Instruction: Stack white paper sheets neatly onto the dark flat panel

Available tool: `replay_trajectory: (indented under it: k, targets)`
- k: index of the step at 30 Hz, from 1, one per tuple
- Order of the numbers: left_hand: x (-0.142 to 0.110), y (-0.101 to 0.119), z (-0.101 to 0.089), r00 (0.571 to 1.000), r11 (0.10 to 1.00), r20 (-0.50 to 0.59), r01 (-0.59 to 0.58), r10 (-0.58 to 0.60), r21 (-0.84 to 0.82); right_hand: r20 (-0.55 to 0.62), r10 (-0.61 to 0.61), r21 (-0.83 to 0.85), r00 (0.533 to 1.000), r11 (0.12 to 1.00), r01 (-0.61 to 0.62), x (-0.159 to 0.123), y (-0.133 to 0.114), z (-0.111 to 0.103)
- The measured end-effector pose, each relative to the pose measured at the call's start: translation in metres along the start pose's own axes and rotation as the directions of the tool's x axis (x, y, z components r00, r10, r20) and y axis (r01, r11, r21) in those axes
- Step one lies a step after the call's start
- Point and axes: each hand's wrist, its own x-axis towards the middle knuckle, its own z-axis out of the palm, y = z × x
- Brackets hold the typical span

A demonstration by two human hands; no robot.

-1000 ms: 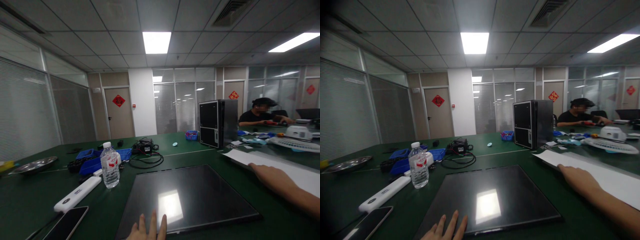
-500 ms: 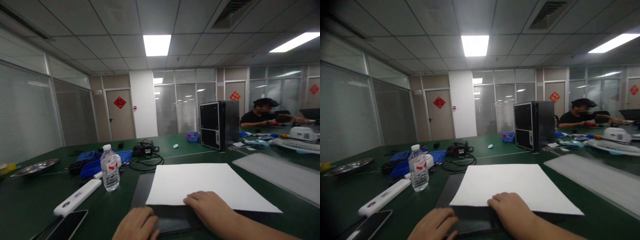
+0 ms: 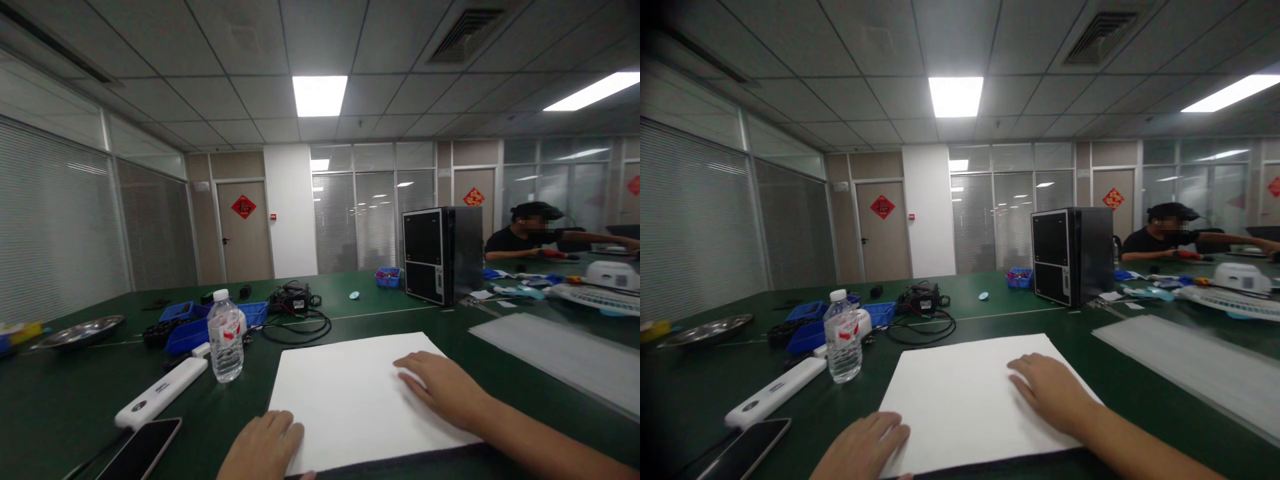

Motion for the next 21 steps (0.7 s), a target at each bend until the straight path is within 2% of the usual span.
replay_trajectory:
  k: [2,5,10,12,14,16,17,19,21]
  targets:
    - [0.000,0.002,-0.004,1.000,1.000,0.019,0.009,-0.009,-0.013,-0.029,0.167,-0.096,0.986,0.981,-0.169,-0.005,0.050,0.001]
    - [0.001,0.005,-0.009,0.999,1.000,0.038,0.022,-0.021,-0.021,-0.069,0.325,-0.154,0.943,0.931,-0.332,-0.023,0.117,-0.002]
    - [0.002,0.008,-0.010,0.999,1.000,0.051,0.014,-0.014,0.017,-0.157,0.500,-0.189,0.851,0.831,-0.523,-0.060,0.192,-0.022]
    - [0.003,0.005,-0.007,0.999,1.000,0.044,0.012,-0.013,0.027,-0.209,0.562,-0.210,0.800,0.773,-0.598,-0.073,0.215,-0.026]
    - [0.004,0.000,-0.003,0.999,0.999,0.027,0.020,-0.020,0.025,-0.248,0.639,-0.219,0.728,0.695,-0.685,-0.086,0.234,-0.025]
    - [0.006,-0.004,0.002,0.999,0.999,0.004,0.045,-0.045,0.011,-0.244,0.714,-0.209,0.656,0.622,-0.754,-0.097,0.249,-0.019]
    - [0.007,-0.006,0.005,0.998,0.998,0.006,0.066,-0.066,-0.002,-0.228,0.738,-0.200,0.636,0.603,-0.772,-0.102,0.254,-0.016]
    - [0.008,-0.007,0.008,0.992,0.992,0.043,0.120,-0.119,-0.034,-0.190,0.748,-0.185,0.636,0.609,-0.771,-0.106,0.259,-0.011]
    - [0.008,-0.006,0.009,0.981,0.985,0.106,0.166,-0.160,-0.050,-0.163,0.723,-0.176,0.671,0.648,-0.741,-0.105,0.258,-0.007]
